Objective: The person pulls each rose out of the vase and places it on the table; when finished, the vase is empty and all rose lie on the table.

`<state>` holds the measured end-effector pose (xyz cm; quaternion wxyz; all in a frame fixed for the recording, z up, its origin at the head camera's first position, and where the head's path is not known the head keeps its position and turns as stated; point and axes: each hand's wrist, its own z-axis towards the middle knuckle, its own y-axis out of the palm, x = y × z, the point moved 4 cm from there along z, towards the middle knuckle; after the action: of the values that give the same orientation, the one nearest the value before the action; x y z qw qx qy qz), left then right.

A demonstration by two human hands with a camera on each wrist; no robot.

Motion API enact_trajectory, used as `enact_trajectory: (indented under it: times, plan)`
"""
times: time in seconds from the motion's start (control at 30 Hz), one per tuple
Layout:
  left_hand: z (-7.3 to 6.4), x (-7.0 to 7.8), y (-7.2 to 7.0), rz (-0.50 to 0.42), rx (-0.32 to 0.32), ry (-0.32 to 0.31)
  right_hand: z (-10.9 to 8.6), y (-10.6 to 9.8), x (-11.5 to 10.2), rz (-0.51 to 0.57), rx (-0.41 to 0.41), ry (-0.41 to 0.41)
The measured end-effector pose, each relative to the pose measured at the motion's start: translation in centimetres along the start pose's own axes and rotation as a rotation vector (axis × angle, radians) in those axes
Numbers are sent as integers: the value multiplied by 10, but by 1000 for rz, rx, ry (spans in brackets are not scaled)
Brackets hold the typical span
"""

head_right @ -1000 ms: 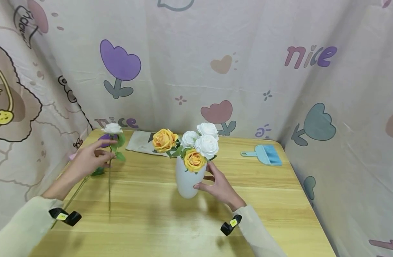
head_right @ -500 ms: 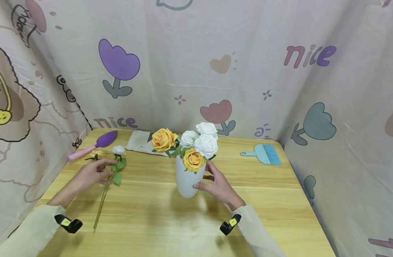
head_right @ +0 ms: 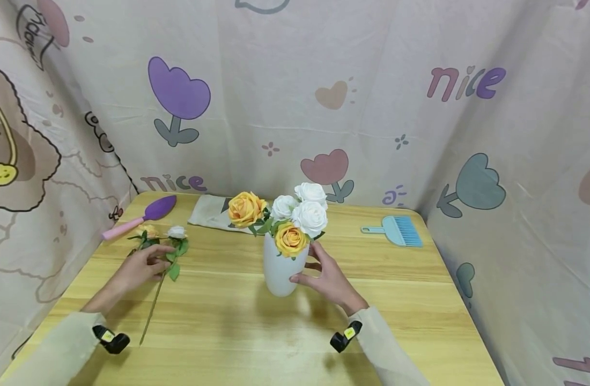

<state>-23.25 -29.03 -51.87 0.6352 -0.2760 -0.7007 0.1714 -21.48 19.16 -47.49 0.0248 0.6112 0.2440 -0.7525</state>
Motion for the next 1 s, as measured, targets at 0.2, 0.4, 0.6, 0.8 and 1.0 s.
enact_trajectory:
  times: [0.2,0.4,0.6,0.8,1.0]
  plan:
    - [-1,2,2,51,6,19,1,-1,2,2,2,-4]
    - [-5,9,-4,45,43,26,1,0,2,1,-1,1]
    - [-4,32,-14,63,144,102,1,-1,2,-5,2,5]
    - [0,79,-11,37,208,280,1,-1,2,-4,6,-7]
    - [2,132,10,-132,228,537,1,-1,3,-1,5,-13]
